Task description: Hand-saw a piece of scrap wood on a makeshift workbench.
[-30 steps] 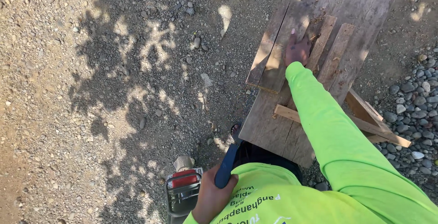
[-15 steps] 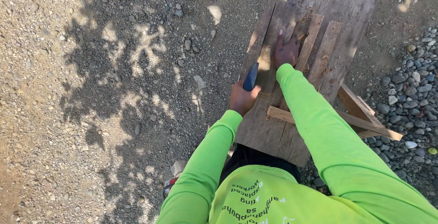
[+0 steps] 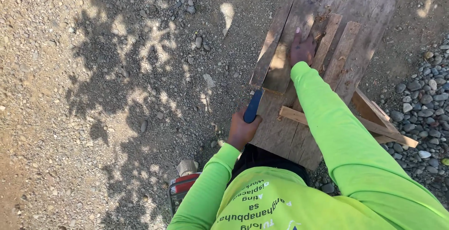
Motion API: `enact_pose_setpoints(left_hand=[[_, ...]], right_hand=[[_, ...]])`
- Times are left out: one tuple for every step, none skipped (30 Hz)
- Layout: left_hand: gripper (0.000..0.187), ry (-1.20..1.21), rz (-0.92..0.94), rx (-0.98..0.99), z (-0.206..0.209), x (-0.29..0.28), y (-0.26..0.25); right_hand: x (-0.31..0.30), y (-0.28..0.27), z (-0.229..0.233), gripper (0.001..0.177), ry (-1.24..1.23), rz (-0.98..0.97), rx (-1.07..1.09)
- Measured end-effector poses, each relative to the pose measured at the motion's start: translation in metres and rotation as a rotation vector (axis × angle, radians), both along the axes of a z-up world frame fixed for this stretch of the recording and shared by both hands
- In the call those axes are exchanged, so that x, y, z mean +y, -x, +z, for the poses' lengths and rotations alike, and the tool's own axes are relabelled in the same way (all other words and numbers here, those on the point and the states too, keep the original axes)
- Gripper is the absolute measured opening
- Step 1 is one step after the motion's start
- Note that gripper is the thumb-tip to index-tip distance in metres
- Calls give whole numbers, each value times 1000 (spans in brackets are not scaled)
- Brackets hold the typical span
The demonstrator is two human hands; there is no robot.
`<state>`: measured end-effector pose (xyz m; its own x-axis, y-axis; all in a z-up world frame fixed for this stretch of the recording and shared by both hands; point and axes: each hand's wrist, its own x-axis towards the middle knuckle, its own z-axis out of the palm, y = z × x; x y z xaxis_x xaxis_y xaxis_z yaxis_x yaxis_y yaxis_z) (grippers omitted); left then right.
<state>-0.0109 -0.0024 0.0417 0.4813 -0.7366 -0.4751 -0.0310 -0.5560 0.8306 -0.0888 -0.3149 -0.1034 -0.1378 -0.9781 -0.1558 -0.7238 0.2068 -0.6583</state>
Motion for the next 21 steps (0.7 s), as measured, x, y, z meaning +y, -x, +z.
enact_pose_setpoints(left_hand=[[27,-3,0,-1,7,26,4],[27,-12,-8,-5,14,51,9],[27,-21,-16,-9,21,76,14],[27,-25,-15,-8,37,96,16],[24,-73,-3,20,54,115,18],[21,-116,5,46,69,131,19],[21,-116,2,45,85,139,18],[17,-98,21,78,101,146,18],[19,-81,40,111,116,153,17],[19,-85,37,112,113,156,18],[17,-130,24,84,109,159,18],[19,-171,8,55,104,160,18],[19,-170,2,54,89,148,17],[21,-122,-15,23,73,136,16],[23,-73,-32,-8,57,123,15],[23,-75,-34,-6,35,97,11],[24,-21,-34,-9,14,72,6],[24,33,-34,-13,-7,47,1],[24,31,-35,-13,-19,30,1],[26,84,-37,-16,-31,12,0],[27,137,-40,-19,-44,-5,-2]], right_hand=[[0,0,0,81,-3,0,-1],[-1,0,0,81,-13,-5,5],[-2,1,0,80,-24,-10,11],[0,0,0,80,-28,-9,12],[1,0,0,80,-31,-10,9],[0,0,1,81,-30,-16,4],[0,-1,2,81,-29,-19,2],[-1,-1,3,81,-36,-19,0],[-2,-1,4,81,-43,-18,-3],[1,-1,5,81,-46,-21,-2],[3,-1,5,81,-47,-25,-6],[3,-2,5,81,-44,-30,-11],[4,-5,10,81,-43,-36,-12],[4,-6,16,81,-47,-49,-27],[5,-7,21,80,-52,-61,-42],[4,-5,17,80,-53,-63,-40],[3,-3,13,81,-49,-53,-32],[2,-2,8,81,-45,-42,-26],[2,-1,2,81,-47,-43,-26],[1,0,-5,81,-9,-25,-15],[0,1,-11,81,29,-6,-4]])
